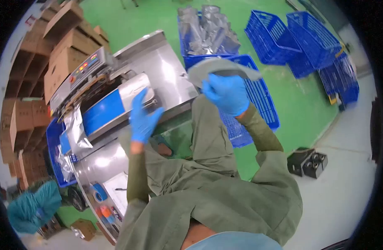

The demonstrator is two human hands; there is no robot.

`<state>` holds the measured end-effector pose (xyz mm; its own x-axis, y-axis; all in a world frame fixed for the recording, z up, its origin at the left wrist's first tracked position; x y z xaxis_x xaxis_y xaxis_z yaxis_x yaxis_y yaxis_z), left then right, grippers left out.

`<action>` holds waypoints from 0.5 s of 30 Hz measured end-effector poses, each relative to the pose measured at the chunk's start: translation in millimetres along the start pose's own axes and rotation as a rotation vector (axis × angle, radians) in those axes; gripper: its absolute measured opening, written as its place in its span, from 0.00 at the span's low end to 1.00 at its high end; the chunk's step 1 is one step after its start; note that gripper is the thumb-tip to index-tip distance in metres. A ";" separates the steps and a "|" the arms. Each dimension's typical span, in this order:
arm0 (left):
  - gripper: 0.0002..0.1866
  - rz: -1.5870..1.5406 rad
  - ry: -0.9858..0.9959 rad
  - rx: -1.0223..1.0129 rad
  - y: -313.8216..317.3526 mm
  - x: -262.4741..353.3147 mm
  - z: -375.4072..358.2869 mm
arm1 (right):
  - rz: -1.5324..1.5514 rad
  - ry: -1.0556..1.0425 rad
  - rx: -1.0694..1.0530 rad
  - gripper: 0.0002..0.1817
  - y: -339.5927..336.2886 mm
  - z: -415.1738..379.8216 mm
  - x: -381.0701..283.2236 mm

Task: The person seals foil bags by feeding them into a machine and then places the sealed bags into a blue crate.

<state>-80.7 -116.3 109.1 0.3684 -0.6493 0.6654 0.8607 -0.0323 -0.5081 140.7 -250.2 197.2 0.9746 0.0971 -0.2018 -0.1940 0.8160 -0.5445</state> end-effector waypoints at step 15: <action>0.27 -0.200 -0.315 -0.021 21.4 -222.6 45.8 | 0.691 0.278 0.153 0.15 234.0 37.2 6.7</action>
<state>-128.2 62.4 -24.8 0.2860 -0.3634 0.8866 0.9206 -0.1525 -0.3595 105.9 -37.4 98.8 0.5691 0.4840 -0.6647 -0.7125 0.6938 -0.1048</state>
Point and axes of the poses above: each hand's wrist, its own z-axis towards the middle knuckle, its own y-axis out of the palm, x = y × z, the point moved 4 cm from there along z, towards the middle knuckle, and after that the axes turned 13 degrees about x, right-handed, at the moved point
